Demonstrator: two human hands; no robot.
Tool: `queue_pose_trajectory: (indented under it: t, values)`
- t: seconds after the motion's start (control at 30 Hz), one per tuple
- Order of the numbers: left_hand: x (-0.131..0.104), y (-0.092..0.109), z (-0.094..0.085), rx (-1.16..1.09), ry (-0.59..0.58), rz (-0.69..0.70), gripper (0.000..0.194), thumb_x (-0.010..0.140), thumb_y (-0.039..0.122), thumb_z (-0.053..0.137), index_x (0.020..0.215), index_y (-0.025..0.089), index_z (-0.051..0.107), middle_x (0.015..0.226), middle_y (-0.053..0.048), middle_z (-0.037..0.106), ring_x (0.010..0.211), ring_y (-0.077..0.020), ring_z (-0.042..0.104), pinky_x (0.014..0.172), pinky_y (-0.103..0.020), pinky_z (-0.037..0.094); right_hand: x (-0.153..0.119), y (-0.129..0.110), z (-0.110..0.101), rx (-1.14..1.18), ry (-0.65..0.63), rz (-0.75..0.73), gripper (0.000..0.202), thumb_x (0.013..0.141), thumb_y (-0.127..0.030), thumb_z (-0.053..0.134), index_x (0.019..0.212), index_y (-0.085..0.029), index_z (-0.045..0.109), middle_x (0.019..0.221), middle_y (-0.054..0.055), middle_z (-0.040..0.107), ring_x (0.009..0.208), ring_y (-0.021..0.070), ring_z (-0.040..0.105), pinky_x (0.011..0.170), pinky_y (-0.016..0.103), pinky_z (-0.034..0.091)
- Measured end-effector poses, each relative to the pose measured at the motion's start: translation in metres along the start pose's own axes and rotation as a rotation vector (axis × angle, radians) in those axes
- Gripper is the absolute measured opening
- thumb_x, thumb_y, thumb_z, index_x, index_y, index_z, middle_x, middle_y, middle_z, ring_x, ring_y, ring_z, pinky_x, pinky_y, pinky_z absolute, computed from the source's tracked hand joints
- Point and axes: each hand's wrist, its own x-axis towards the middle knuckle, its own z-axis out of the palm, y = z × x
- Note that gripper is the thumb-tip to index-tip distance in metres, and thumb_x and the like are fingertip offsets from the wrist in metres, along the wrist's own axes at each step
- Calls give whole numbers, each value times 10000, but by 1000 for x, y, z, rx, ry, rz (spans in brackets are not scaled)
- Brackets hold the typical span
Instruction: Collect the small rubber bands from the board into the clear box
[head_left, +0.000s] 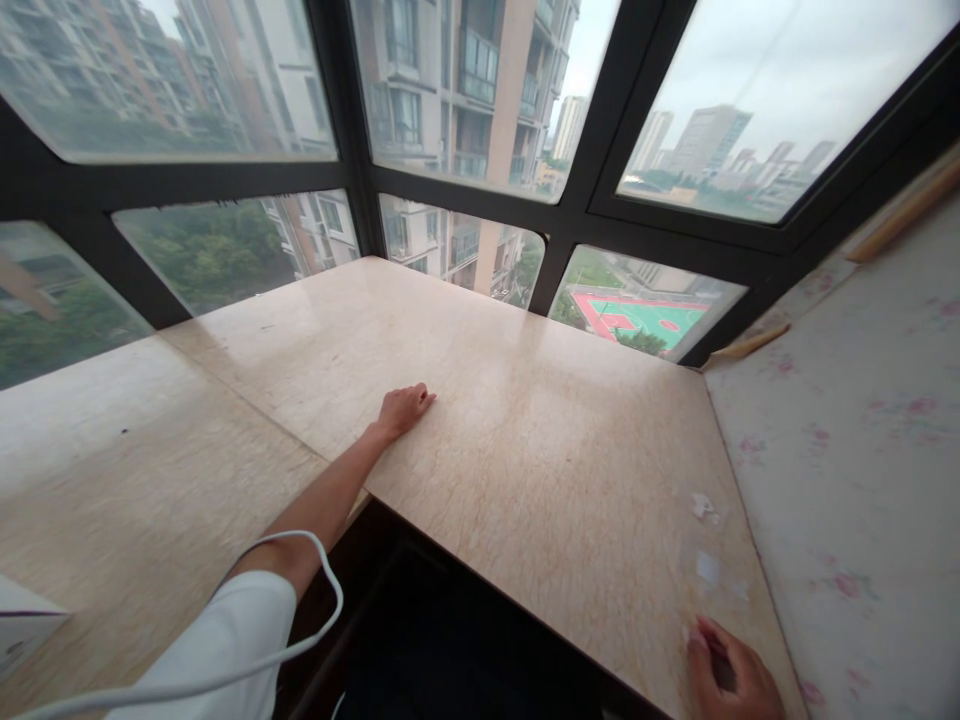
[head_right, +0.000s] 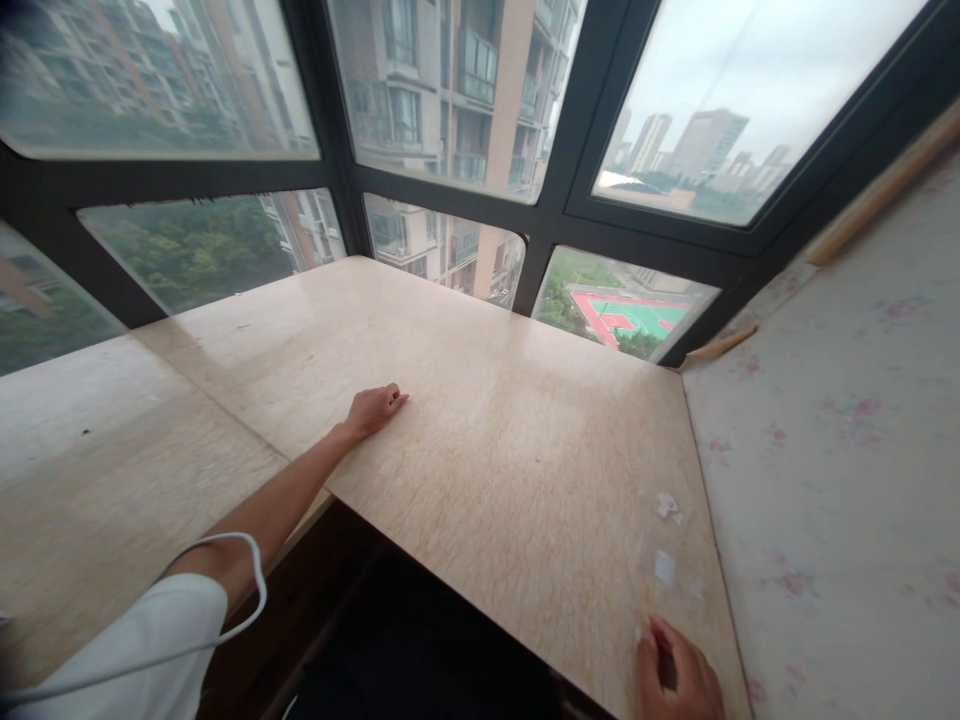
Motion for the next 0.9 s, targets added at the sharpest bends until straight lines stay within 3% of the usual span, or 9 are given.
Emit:
queue_pose_trajectory:
  t: [0.27, 0.4, 0.53, 0.73, 0.9]
  values:
    - [37, 8, -4, -183, 81, -151, 487, 888, 547, 339, 612, 187, 517, 659, -59, 590, 705, -207, 572, 577, -275, 331, -1, 4, 3, 14, 14, -30, 474, 852, -550, 382, 851, -154, 643, 823, 133, 676, 758, 281, 624, 740, 412, 487]
    - [55, 13, -3, -327, 64, -240, 457, 885, 529, 368, 633, 174, 509, 615, -45, 573, 643, -183, 577, 521, -255, 344, -2, 5, 4, -4, 27, -44, 469, 867, -535, 380, 872, -147, 644, 843, 135, 676, 773, 287, 627, 751, 419, 486]
    - [64, 23, -1, -489, -30, -292, 339, 863, 457, 456, 741, 151, 535, 641, -50, 614, 544, -145, 582, 468, -232, 384, -2, 5, 3, -9, 35, -72, 457, 876, -517, 384, 870, -142, 645, 834, 133, 675, 770, 283, 627, 748, 410, 489]
    - [73, 36, -3, -635, -133, -222, 205, 745, 304, 625, 820, 130, 548, 753, -70, 642, 619, -138, 603, 487, -215, 433, -3, 3, 5, -4, 47, -13, 453, 873, -516, 380, 882, -149, 644, 848, 132, 679, 788, 289, 629, 753, 415, 487]
    - [84, 40, -6, -713, -146, -95, 350, 662, 163, 655, 991, 117, 544, 812, -58, 643, 688, -142, 601, 557, -232, 467, -4, 3, 7, 12, 58, 10, 436, 860, -519, 390, 872, -165, 645, 849, 128, 686, 780, 280, 636, 747, 402, 494]
